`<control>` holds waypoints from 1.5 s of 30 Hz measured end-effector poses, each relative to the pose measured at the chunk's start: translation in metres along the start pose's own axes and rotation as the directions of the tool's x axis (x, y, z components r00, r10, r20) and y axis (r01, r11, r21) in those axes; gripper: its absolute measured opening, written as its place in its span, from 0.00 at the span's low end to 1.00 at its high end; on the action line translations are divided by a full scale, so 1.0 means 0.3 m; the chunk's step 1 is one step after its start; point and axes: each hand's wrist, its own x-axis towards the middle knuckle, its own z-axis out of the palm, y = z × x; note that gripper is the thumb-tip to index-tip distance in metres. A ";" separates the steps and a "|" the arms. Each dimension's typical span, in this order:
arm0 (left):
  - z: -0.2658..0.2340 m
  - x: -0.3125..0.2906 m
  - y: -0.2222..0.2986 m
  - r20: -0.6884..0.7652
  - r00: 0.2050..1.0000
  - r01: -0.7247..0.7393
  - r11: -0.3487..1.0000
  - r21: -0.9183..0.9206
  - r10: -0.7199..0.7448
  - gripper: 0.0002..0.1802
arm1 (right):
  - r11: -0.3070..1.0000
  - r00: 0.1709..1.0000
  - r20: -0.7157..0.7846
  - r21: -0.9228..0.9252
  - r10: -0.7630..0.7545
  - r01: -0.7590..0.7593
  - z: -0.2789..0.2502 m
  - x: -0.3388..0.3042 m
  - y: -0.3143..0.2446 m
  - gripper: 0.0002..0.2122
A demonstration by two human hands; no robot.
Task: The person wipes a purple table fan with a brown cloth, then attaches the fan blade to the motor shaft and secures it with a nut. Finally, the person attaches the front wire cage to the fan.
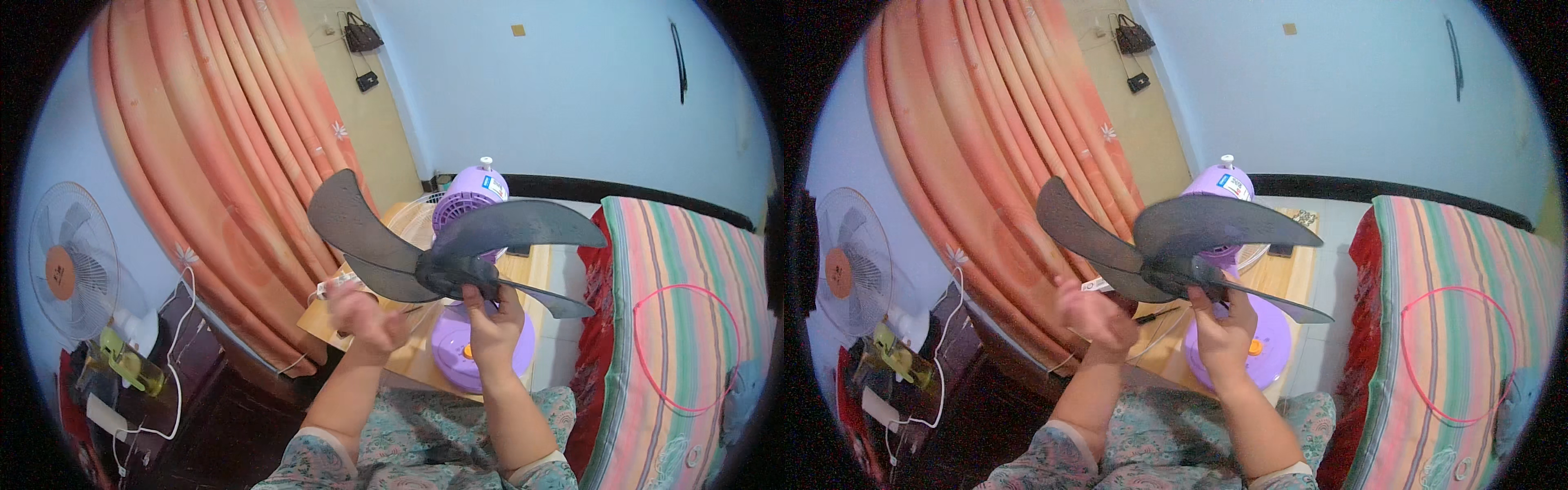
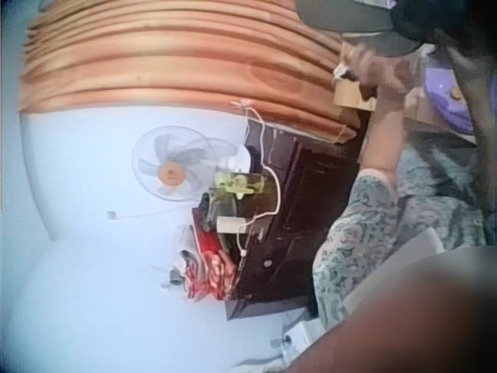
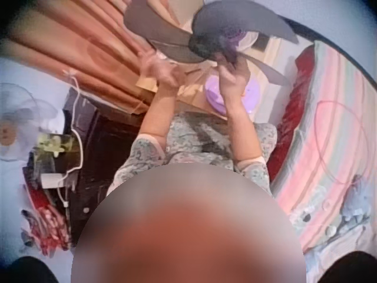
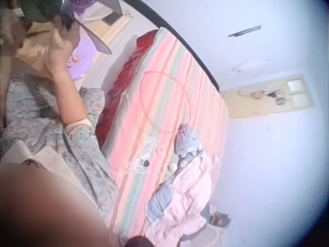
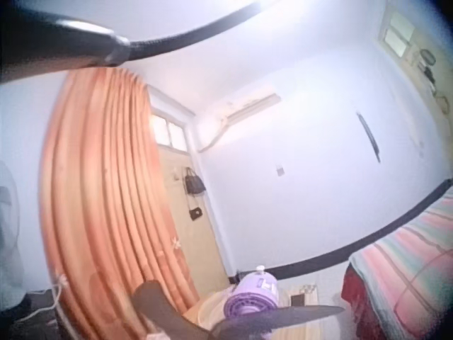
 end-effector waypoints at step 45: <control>0.438 -0.034 -0.272 0.973 -0.089 0.946 -0.323 0.015 -0.215 0.45 | 0.954 0.870 0.433 0.065 0.237 -0.292 -0.389 0.362 0.059 0.23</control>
